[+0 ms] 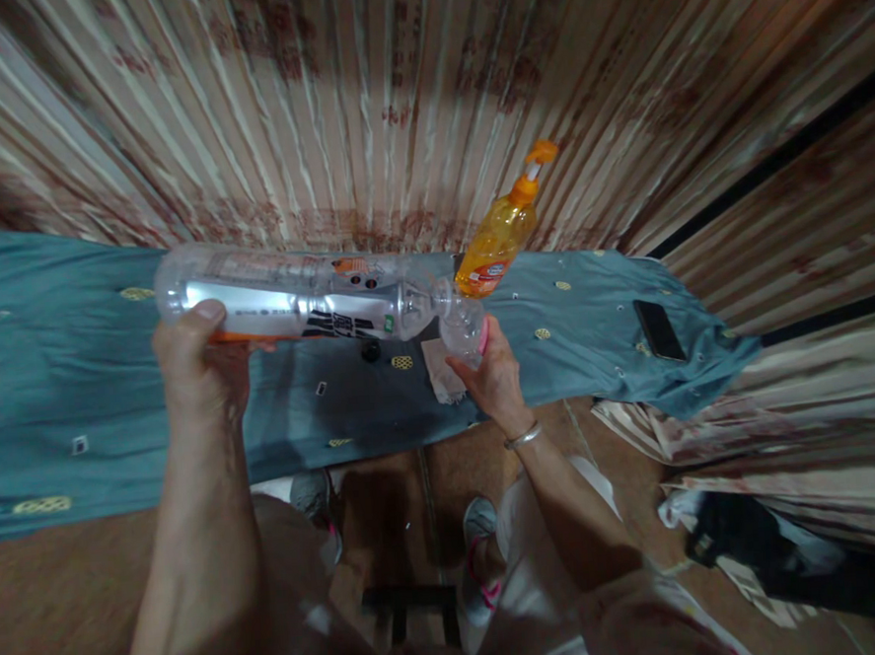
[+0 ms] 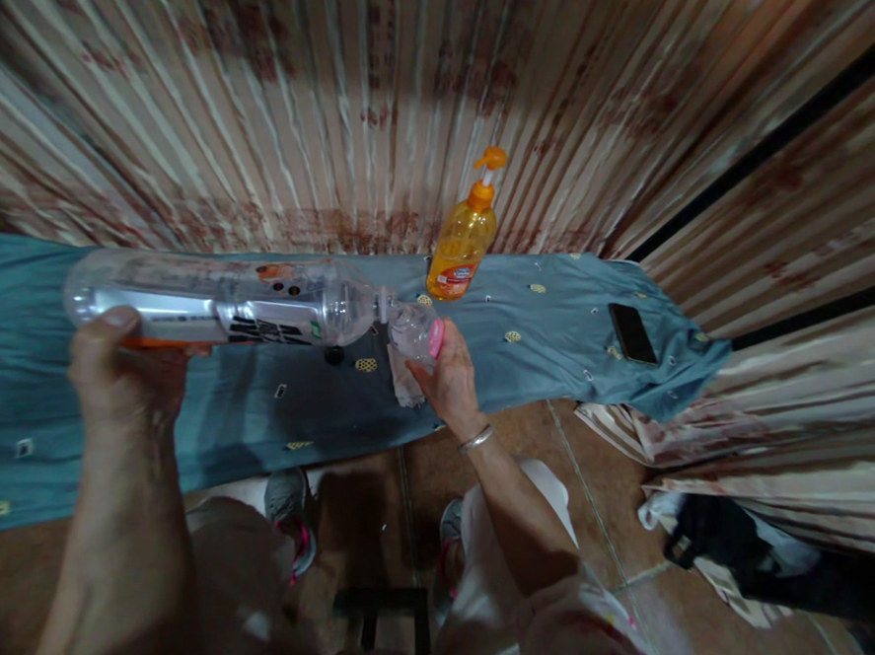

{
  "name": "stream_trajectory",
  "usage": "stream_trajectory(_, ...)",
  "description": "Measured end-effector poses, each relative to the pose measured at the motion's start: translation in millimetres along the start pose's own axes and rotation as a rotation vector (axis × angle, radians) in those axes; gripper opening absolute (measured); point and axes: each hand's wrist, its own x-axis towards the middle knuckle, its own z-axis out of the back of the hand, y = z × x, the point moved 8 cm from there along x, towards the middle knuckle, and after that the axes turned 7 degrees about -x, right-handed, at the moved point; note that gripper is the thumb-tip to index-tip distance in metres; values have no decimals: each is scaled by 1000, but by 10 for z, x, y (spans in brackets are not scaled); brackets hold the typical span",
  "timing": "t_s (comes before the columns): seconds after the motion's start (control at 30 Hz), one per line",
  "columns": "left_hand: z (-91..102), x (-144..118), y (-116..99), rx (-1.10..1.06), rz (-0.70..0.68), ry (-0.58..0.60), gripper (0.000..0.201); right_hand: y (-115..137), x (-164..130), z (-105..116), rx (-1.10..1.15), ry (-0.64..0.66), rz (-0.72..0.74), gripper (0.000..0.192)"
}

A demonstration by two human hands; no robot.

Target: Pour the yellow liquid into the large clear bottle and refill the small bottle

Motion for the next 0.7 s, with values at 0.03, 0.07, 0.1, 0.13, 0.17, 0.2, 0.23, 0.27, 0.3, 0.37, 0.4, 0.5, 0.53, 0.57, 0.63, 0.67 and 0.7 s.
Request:
stream_trajectory(0.03, -1, 1, -2, -1, 0, -3, 49, 1, -3, 0, 2, -3, 0, 84)
stream_trajectory(0.07, -7, 0, -5, 0, 0, -2, 48, 2, -5, -2, 7, 0, 0, 84)
stream_trajectory(0.1, -15, -1, -9, 0, 0, 1, 48, 2, -5, -6, 12, 8, -2, 83)
stream_trajectory(0.13, -22, -3, -12, 1, 0, 4, 47, 3, -2, -10, 17, 17, -4, 83)
stream_trajectory(0.17, -27, -5, -13, 2, 3, 5, 47, 3, 1, -10, 21, 23, -6, 83)
stream_trajectory(0.2, -28, -7, -14, 2, 5, 3, 47, 3, 5, -6, 24, 24, -8, 83)
stream_trajectory(0.23, -26, -8, -15, 3, 6, 1, 48, 5, 9, 0, 26, 21, -9, 83)
stream_trajectory(0.27, -22, -8, -15, 3, 5, -1, 48, 8, 13, 5, 30, 19, -7, 83)
stream_trajectory(0.3, -19, -8, -15, 5, 2, -2, 49, 12, 16, 10, 34, 19, -5, 83)
stream_trajectory(0.37, -19, -7, -12, 9, -2, 8, 49, 18, 19, 12, 39, 23, -3, 83)
stream_trajectory(0.4, -20, -7, -10, 9, -4, 13, 49, 20, 19, 11, 40, 27, -3, 82)
stream_trajectory(0.5, -14, -8, -12, 12, -14, 12, 47, 15, 17, 10, 32, 31, -16, 83)
stream_trajectory(0.53, -12, -8, -11, 14, -13, 10, 47, 11, 17, 9, 30, 31, -21, 84)
stream_trajectory(0.57, -11, -8, -11, 16, -12, 8, 47, 8, 17, 9, 27, 30, -25, 84)
stream_trajectory(0.63, -11, -6, -7, 15, -4, 6, 47, 5, 17, 14, 23, 20, -28, 85)
stream_trajectory(0.67, -13, -4, -5, 11, 0, 6, 47, 6, 17, 14, 24, 19, -26, 84)
stream_trajectory(0.7, -14, -3, -3, 6, 3, 5, 46, 7, 16, 9, 28, 23, -24, 83)
